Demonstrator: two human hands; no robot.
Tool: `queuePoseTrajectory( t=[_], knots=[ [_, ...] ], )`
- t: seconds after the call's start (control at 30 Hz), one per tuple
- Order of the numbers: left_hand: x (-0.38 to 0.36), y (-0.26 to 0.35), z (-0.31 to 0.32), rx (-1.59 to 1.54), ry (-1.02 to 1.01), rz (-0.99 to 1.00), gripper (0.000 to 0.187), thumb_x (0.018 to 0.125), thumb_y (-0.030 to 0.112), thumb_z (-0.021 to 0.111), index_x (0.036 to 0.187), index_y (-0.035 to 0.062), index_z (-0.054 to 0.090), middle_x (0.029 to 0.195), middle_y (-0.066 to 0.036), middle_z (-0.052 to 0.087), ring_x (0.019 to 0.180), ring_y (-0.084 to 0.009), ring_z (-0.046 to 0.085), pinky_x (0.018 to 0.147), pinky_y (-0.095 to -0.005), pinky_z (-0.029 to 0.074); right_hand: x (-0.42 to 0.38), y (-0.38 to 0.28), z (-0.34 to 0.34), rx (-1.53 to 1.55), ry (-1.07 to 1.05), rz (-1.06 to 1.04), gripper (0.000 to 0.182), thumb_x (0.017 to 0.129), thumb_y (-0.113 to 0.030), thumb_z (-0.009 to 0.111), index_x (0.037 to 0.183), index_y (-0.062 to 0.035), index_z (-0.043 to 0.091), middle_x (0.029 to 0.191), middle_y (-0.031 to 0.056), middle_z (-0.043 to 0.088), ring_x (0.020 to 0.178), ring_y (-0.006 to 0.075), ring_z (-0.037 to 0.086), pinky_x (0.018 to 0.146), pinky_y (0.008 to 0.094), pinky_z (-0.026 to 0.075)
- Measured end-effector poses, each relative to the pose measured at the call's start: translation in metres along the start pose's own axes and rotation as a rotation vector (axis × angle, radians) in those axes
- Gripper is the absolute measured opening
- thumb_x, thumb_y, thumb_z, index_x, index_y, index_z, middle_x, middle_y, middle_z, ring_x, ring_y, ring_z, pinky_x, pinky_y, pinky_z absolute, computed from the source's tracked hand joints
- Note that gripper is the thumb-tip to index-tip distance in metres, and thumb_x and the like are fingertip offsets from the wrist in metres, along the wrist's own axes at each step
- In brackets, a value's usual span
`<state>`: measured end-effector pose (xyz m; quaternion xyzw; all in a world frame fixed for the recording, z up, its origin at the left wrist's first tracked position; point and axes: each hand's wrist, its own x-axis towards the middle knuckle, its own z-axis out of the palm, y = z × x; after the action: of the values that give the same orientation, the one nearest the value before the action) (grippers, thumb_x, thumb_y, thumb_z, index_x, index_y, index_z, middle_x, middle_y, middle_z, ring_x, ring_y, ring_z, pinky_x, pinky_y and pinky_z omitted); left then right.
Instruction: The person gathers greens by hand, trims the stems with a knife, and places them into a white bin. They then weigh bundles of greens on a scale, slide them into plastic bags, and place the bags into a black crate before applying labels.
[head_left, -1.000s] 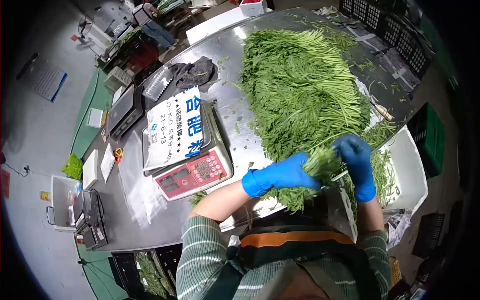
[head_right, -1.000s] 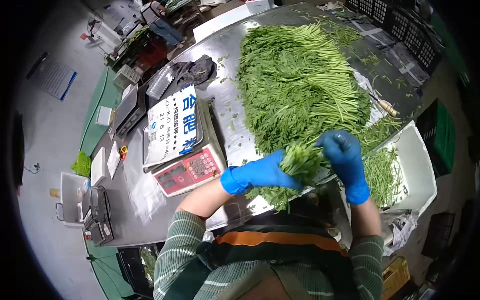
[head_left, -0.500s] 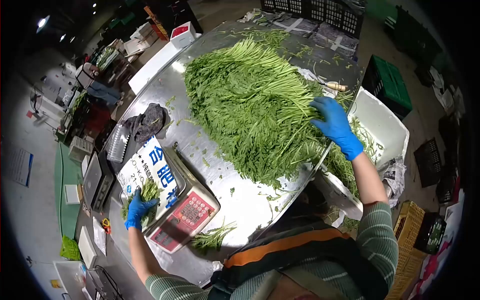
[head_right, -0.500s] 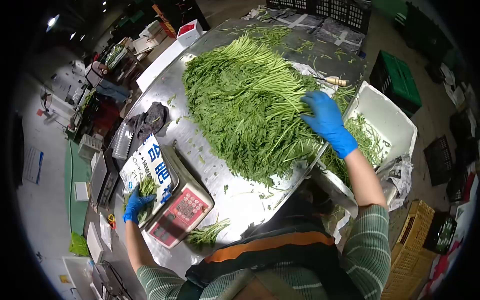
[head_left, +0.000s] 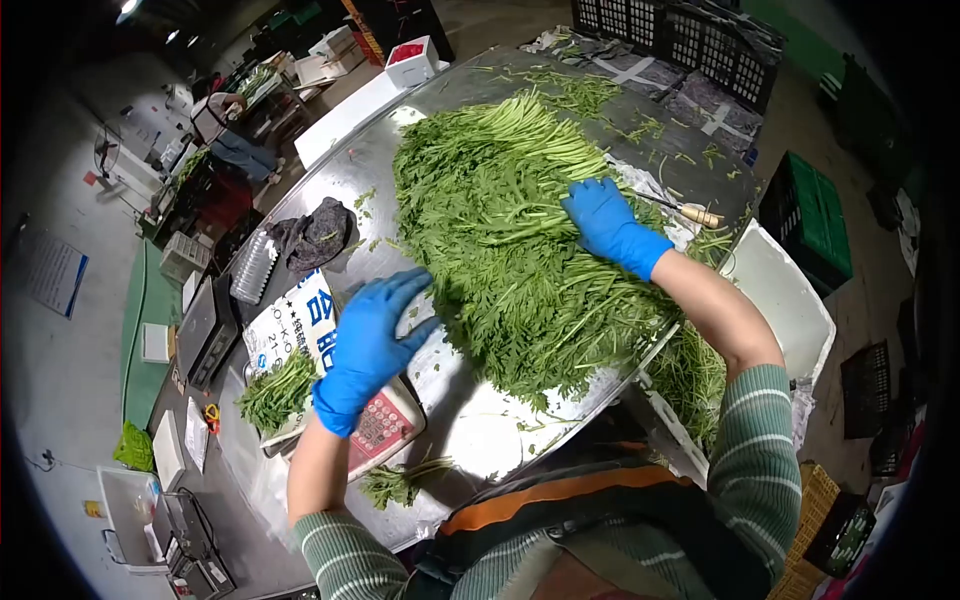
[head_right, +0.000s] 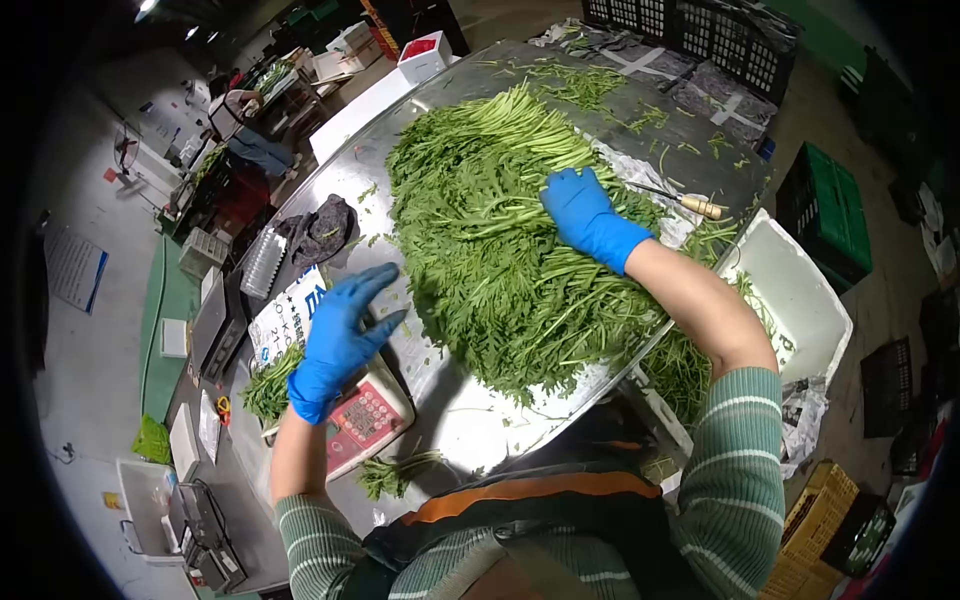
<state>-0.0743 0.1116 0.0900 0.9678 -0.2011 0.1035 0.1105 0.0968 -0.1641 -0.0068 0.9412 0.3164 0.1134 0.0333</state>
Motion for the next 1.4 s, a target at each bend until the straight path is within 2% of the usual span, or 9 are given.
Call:
queuePoseTrajectory(
  t=[0.2,0.4,0.47,0.7,0.8,1.0,1.07,1.33,1.4],
  knots=[
    [0.063,0.054,0.064,0.021,-0.086,0.265,0.054,0.076,0.033,0.058,0.122,0.0088,0.043,0.121,-0.011,0.046,0.110,-0.0299,0.044,0.096,-0.0370,0.034,-0.015,0.018,-0.006,0.075,-0.001,-0.090,0.065,0.058,-0.031,0.072,0.114,-0.0119,0.047,0.132,0.0139,0.031,0.124,0.0317,0.027,0.097,0.0575,0.021],
    [0.145,0.059,0.104,0.132,-0.008,0.191,0.100,0.058,0.052,0.069,0.129,-0.0033,0.025,0.132,-0.021,0.031,0.121,-0.0325,0.033,0.100,-0.0388,0.027,0.002,0.017,-0.005,0.012,-0.146,-0.078,0.047,0.062,-0.021,0.065,0.104,-0.0063,0.047,0.083,0.0076,0.058,0.082,0.0258,0.056,0.090,0.0454,0.033],
    [0.166,0.052,0.117,0.142,-0.065,0.046,0.104,0.055,0.052,0.071,0.129,-0.0042,0.025,0.132,-0.020,0.032,0.122,-0.0305,0.033,0.101,-0.0394,0.025,0.002,0.019,-0.012,-0.007,0.204,-0.138,0.041,0.064,-0.017,0.062,0.101,-0.0066,0.048,0.078,0.0071,0.057,0.077,0.0248,0.056,0.090,0.0450,0.033],
    [0.182,0.019,0.104,-0.291,-0.012,-0.216,0.047,0.062,0.026,0.070,0.103,0.0069,0.057,0.085,-0.014,0.063,0.073,-0.0275,0.061,0.068,-0.0348,0.049,-0.004,0.020,-0.060,0.032,0.667,-0.090,0.058,0.067,-0.032,0.068,0.117,-0.0133,0.046,0.116,0.0084,0.048,0.108,0.0260,0.045,0.098,0.0486,0.026],
    [0.183,-0.003,0.084,-0.984,-0.003,-0.362,0.037,0.061,0.006,0.069,0.096,0.0011,0.058,0.078,-0.006,0.062,0.065,-0.0134,0.058,0.058,-0.0238,0.047,-0.035,0.034,-0.092,0.551,1.106,0.095,0.031,0.074,-0.018,0.064,0.104,-0.0132,0.057,0.093,0.0038,0.058,0.088,0.0196,0.055,0.081,0.0357,0.043],
    [0.173,-0.013,0.082,-1.177,0.056,-0.314,0.035,0.062,0.001,0.068,0.096,0.0002,0.059,0.082,-0.005,0.062,0.069,-0.0120,0.057,0.064,-0.0251,0.047,-0.013,-0.010,-0.026,1.348,0.046,0.401,0.061,0.070,-0.035,0.069,0.119,-0.0060,0.047,0.109,0.0109,0.055,0.096,0.0193,0.053,0.083,0.0309,0.042],
    [0.173,-0.015,0.090,-1.131,0.019,-0.257,0.036,0.062,0.001,0.068,0.097,0.0000,0.059,0.083,-0.005,0.062,0.071,-0.0127,0.058,0.067,-0.0259,0.048,-0.010,-0.013,-0.034,1.802,-0.010,0.228,0.085,0.066,-0.041,0.072,0.130,-0.0025,0.032,0.127,0.0107,0.042,0.114,0.0193,0.041,0.096,0.0314,0.032],
    [0.159,0.035,0.093,-0.249,-0.042,-0.260,0.082,0.057,0.040,0.073,0.121,0.0022,0.039,0.100,-0.016,0.058,0.090,-0.0305,0.057,0.081,-0.0367,0.044,0.023,-0.031,-0.030,2.214,0.510,0.331,0.037,0.072,-0.018,0.069,0.102,0.0013,0.059,0.099,0.0063,0.061,0.092,0.0135,0.056,0.086,0.0253,0.040],
    [0.146,0.042,0.096,0.336,0.467,0.030,0.078,0.057,0.037,0.073,0.120,0.0058,0.041,0.110,-0.017,0.053,0.098,-0.0312,0.053,0.084,-0.0385,0.042,0.032,-0.034,-0.024,2.219,0.645,0.359,0.032,0.071,-0.014,0.069,0.098,0.0015,0.061,0.095,0.0071,0.062,0.088,0.0142,0.057,0.082,0.0257,0.042]
  ],
)
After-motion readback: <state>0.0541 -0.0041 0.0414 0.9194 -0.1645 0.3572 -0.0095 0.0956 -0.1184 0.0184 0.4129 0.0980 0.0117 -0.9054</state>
